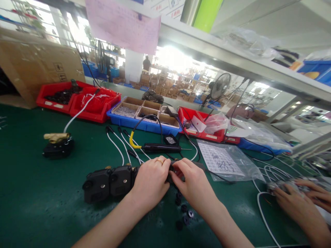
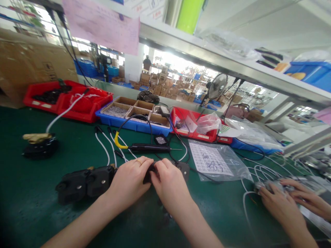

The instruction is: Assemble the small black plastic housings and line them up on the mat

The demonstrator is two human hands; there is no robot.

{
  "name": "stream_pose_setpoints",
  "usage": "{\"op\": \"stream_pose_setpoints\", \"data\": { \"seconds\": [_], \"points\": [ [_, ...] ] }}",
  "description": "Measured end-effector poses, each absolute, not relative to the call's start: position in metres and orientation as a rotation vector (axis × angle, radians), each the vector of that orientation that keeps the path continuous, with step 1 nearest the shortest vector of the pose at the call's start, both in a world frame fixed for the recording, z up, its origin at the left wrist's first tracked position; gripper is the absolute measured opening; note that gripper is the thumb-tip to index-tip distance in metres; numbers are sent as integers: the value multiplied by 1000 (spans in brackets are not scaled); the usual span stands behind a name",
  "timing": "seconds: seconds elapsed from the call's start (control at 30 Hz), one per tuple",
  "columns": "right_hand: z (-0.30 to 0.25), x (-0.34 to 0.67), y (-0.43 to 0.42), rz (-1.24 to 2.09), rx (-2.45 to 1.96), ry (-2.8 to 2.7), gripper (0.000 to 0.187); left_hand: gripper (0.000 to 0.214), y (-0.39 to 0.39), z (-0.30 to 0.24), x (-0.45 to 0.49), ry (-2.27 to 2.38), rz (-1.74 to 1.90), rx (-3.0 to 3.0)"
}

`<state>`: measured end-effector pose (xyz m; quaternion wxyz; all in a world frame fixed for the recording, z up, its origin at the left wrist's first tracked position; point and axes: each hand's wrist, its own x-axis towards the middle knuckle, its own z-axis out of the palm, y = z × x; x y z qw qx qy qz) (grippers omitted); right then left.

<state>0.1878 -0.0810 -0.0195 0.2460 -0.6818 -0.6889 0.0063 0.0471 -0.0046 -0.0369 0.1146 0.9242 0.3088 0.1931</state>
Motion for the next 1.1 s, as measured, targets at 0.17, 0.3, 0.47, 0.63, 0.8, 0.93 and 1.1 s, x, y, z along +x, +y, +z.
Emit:
{"op": "stream_pose_setpoints", "data": {
  "seconds": [0.17, 0.3, 0.47, 0.63, 0.8, 0.93, 1.1],
  "points": [
    [-18, 187, -82, 1, -1915, -1907, 11, 27, -5, -37, 47, 898, 571, 2710],
    [-16, 184, -81, -34, -1970, -1920, 11, 28, -5, -38, 48, 898, 574, 2718],
    [-13, 181, -79, -130, -2034, -1953, 14, 32, -6, -38, 47, 890, 566, 2721],
    [-15, 176, -78, -310, -2078, -2056, 19, 32, -6, -40, 46, 892, 620, 2732],
    [-22, 172, -77, -541, -2060, -2258, 16, 30, -6, -40, 48, 901, 626, 2737],
    [-22, 171, -74, -622, -2066, -2335, 12, 32, -6, -38, 49, 885, 602, 2718],
    [-20, 172, -72, -648, -2076, -2400, 14, 33, -5, -37, 49, 867, 582, 2720]
  ]
}}
